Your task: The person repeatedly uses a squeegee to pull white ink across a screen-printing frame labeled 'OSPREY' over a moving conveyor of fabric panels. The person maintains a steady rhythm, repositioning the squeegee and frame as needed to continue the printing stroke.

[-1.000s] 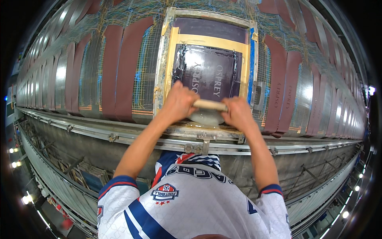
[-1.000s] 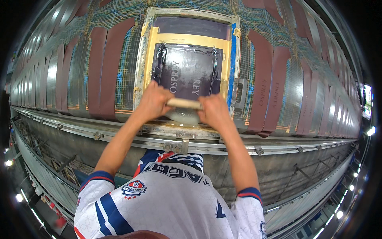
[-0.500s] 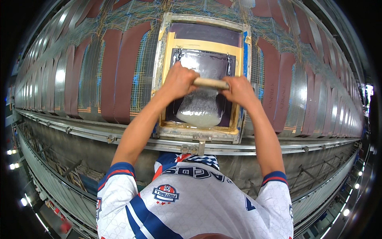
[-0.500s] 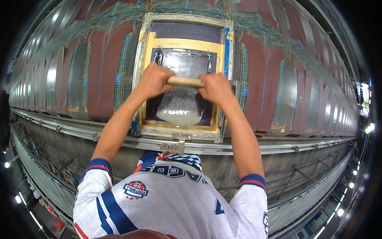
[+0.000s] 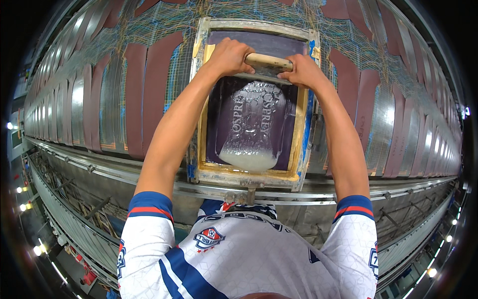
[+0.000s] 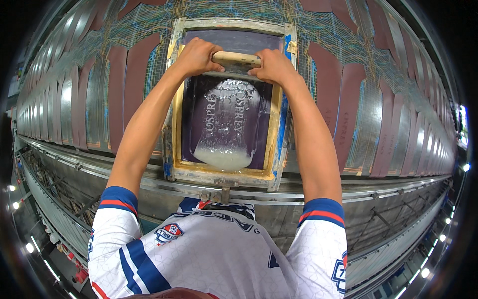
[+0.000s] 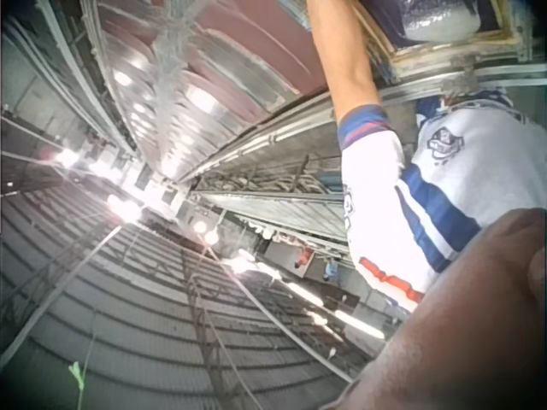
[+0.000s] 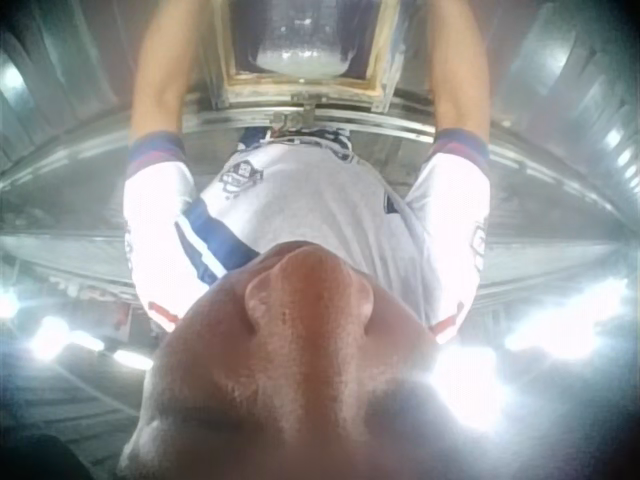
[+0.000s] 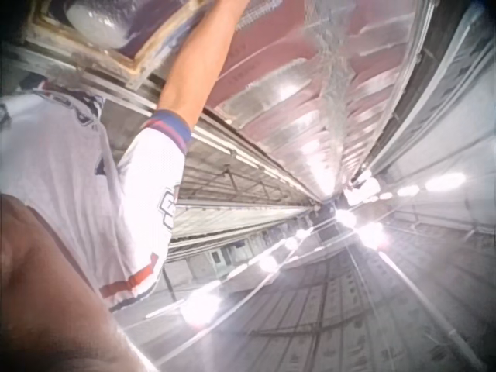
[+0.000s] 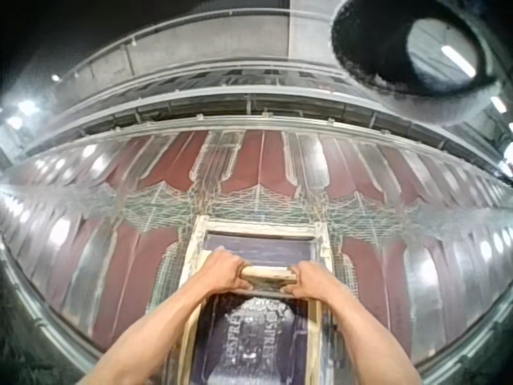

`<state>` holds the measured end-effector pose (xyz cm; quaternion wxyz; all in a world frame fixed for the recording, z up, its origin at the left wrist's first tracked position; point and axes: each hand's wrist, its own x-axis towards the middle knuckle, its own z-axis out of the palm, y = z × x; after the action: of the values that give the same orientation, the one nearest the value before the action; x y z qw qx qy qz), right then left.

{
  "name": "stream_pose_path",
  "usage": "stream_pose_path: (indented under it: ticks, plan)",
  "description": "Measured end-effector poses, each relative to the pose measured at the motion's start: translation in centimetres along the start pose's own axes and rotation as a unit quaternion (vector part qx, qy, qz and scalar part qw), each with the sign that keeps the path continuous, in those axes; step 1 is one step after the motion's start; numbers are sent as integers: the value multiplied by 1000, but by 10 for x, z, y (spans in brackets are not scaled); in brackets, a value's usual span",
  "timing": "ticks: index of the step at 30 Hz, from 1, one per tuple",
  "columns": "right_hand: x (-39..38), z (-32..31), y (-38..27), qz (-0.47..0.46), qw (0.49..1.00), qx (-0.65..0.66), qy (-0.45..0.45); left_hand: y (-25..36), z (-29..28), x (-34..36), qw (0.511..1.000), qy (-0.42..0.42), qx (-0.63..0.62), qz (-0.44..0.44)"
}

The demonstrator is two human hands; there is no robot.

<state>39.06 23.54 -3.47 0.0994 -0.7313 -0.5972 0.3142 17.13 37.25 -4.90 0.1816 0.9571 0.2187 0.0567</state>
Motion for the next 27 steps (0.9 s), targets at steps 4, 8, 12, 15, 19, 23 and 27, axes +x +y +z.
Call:
stream_pose_path:
  ticks: [4,8,12,15,19,23,27]
  plan:
    - [-44,41,-1,-20,1000,-16,9,26,11,-51,1000,-15,-26,-3]
    - [-158,105,-40,-69,996,-22,52,81,34,-168,998,-18,-61,12]
    - [-247,145,-75,-78,995,-38,43,141,34,-260,998,-2,-54,19]
    - [-270,125,-92,-26,993,105,49,157,29,-282,999,38,-26,27]
    - [-248,101,-30,59,936,58,341,173,18,-293,999,36,1,11]
    - [-230,116,49,227,879,56,415,196,17,-299,1000,-19,18,4]
    - [-229,133,59,219,886,130,388,215,13,-329,997,82,-9,6]
